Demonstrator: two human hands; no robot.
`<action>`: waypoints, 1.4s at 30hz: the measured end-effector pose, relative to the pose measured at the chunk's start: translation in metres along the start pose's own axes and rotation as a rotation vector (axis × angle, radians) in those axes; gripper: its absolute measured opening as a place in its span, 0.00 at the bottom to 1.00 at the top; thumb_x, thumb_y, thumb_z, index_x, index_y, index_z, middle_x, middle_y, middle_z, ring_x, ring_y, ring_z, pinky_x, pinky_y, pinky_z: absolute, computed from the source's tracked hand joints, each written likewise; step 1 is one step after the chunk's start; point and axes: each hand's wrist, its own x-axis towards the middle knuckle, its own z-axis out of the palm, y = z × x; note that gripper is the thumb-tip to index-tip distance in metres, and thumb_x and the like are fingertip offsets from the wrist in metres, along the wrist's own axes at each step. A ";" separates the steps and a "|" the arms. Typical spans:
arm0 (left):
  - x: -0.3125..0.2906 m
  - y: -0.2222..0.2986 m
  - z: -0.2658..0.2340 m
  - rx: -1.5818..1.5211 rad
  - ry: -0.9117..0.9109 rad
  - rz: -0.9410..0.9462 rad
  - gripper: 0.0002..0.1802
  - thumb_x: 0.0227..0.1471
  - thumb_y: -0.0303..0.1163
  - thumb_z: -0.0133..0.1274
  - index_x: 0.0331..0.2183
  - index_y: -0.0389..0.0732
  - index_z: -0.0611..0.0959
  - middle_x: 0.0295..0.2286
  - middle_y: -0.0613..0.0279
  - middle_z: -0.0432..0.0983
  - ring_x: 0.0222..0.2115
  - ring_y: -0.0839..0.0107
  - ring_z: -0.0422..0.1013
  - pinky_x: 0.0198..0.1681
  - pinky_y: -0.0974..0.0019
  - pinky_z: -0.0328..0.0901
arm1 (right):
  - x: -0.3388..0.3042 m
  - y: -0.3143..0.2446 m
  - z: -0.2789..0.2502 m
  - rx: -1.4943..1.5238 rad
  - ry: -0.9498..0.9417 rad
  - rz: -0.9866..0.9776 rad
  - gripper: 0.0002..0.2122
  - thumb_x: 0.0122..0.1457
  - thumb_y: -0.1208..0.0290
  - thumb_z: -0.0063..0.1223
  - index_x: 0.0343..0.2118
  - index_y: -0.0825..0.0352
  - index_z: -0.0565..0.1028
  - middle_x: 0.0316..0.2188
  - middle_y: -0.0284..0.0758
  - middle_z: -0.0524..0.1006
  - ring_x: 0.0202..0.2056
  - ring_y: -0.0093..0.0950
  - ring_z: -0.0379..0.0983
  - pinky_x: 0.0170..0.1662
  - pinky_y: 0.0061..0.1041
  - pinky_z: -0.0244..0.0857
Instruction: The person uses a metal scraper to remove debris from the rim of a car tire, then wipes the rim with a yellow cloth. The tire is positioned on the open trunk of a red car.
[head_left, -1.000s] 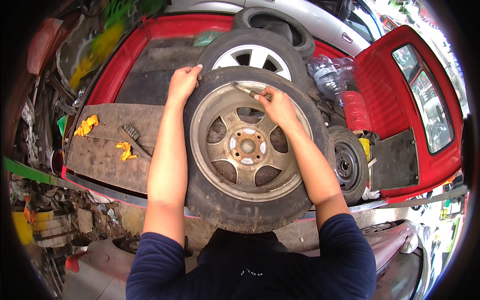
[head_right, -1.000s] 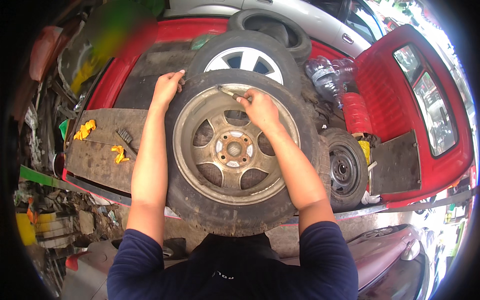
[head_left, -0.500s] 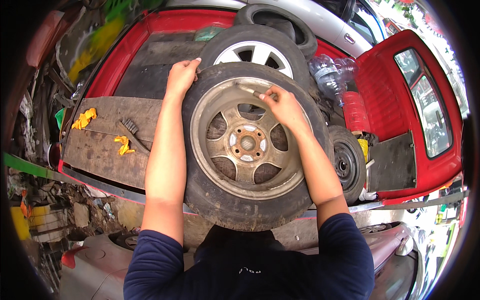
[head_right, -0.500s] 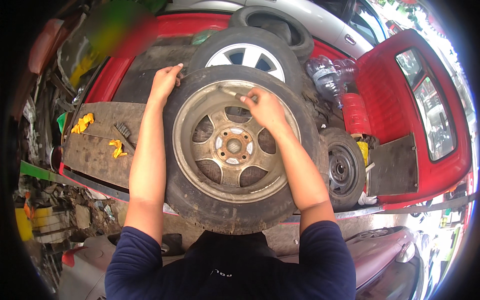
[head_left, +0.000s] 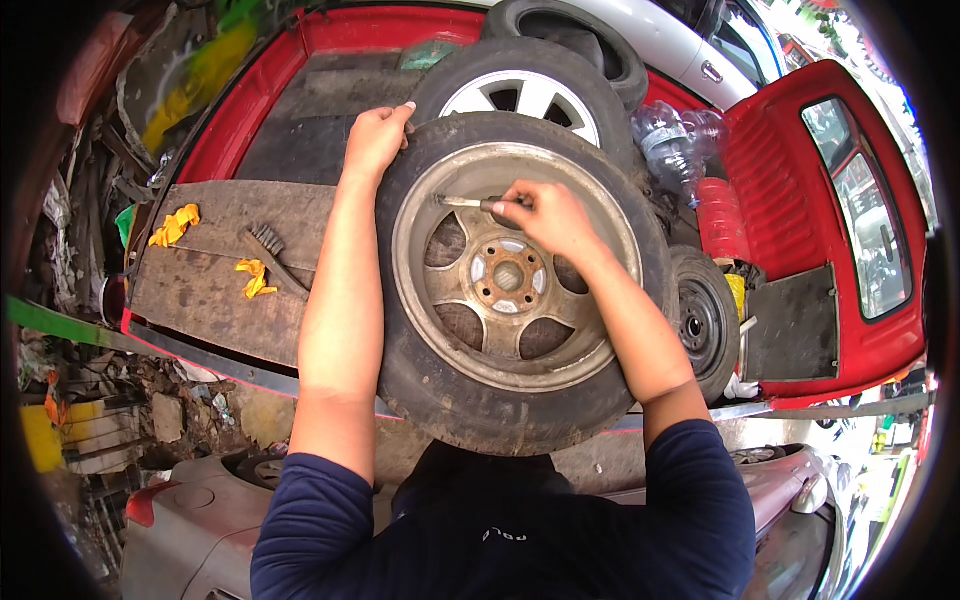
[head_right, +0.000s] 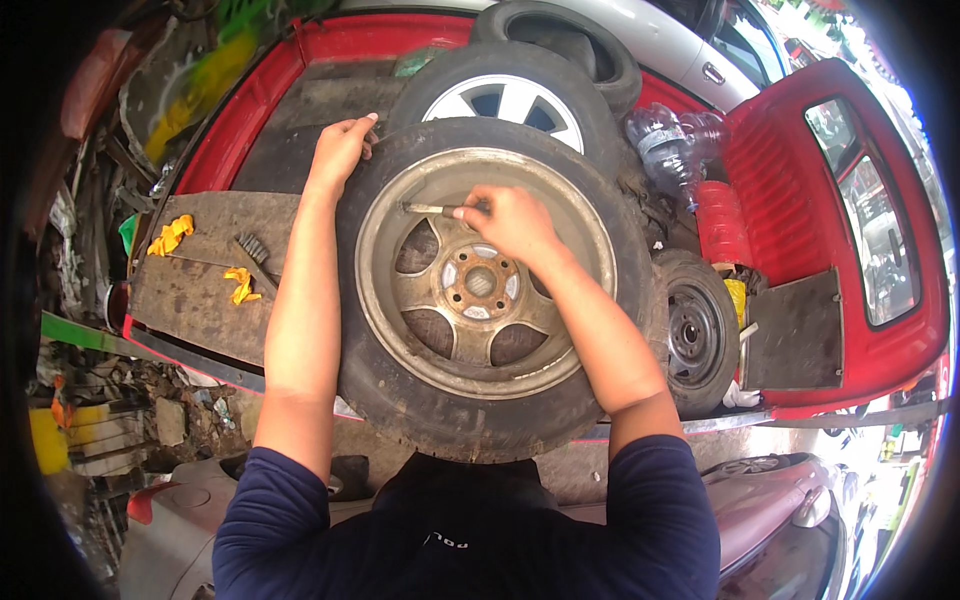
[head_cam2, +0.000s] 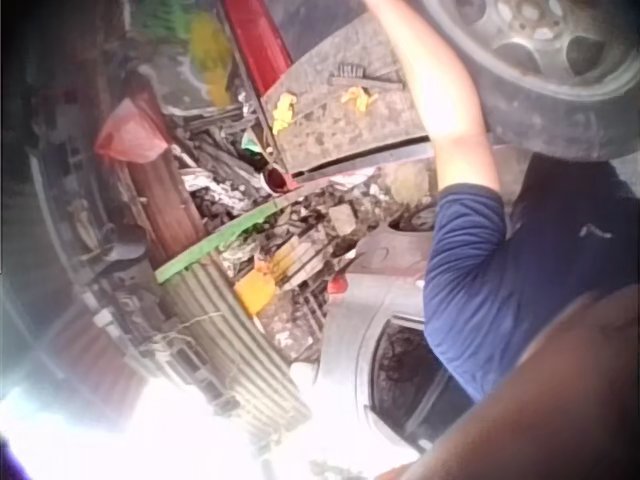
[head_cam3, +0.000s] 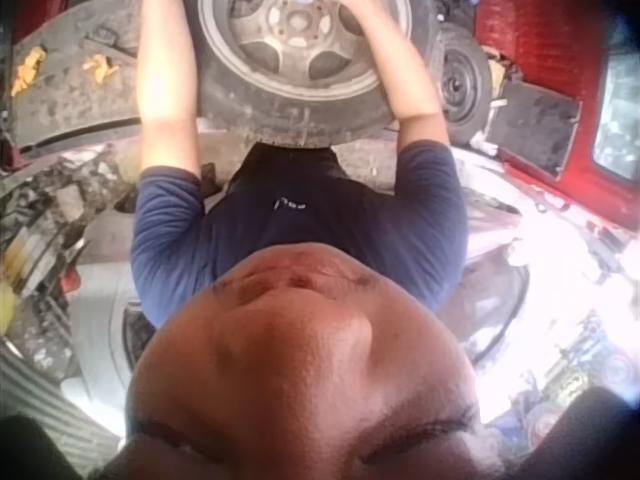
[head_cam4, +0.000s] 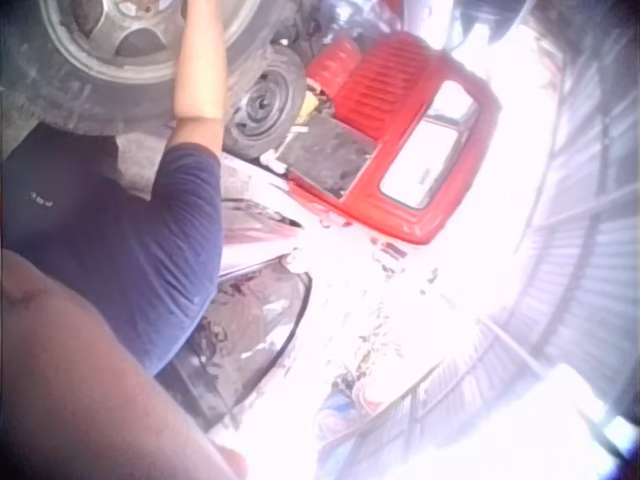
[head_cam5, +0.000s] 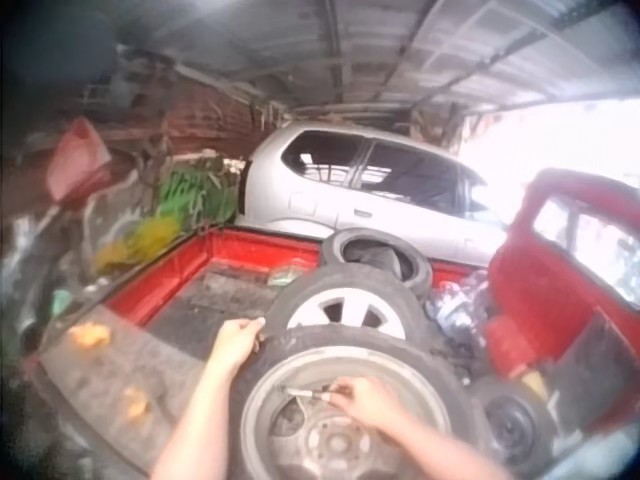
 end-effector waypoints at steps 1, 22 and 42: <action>0.000 0.000 -0.001 -0.012 -0.002 0.005 0.23 0.58 0.47 0.57 0.29 0.32 0.85 0.23 0.62 0.77 0.23 0.75 0.69 0.33 0.68 0.63 | 0.000 0.000 0.001 -0.038 0.011 0.096 0.16 0.58 0.50 0.62 0.38 0.59 0.83 0.31 0.44 0.83 0.38 0.42 0.81 0.42 0.41 0.72; 0.001 0.000 0.001 -0.007 0.000 -0.006 0.22 0.59 0.45 0.57 0.31 0.32 0.85 0.25 0.62 0.78 0.24 0.75 0.69 0.34 0.69 0.64 | -0.001 -0.004 -0.003 -0.077 0.061 0.103 0.17 0.59 0.49 0.61 0.38 0.58 0.84 0.26 0.43 0.82 0.35 0.42 0.81 0.40 0.42 0.73; 0.004 -0.006 0.002 0.005 0.034 0.030 0.26 0.56 0.51 0.57 0.26 0.33 0.86 0.18 0.61 0.76 0.22 0.72 0.72 0.32 0.66 0.64 | -0.004 -0.007 0.000 -0.069 0.080 -0.006 0.16 0.59 0.50 0.62 0.38 0.58 0.84 0.29 0.42 0.83 0.36 0.41 0.82 0.41 0.41 0.74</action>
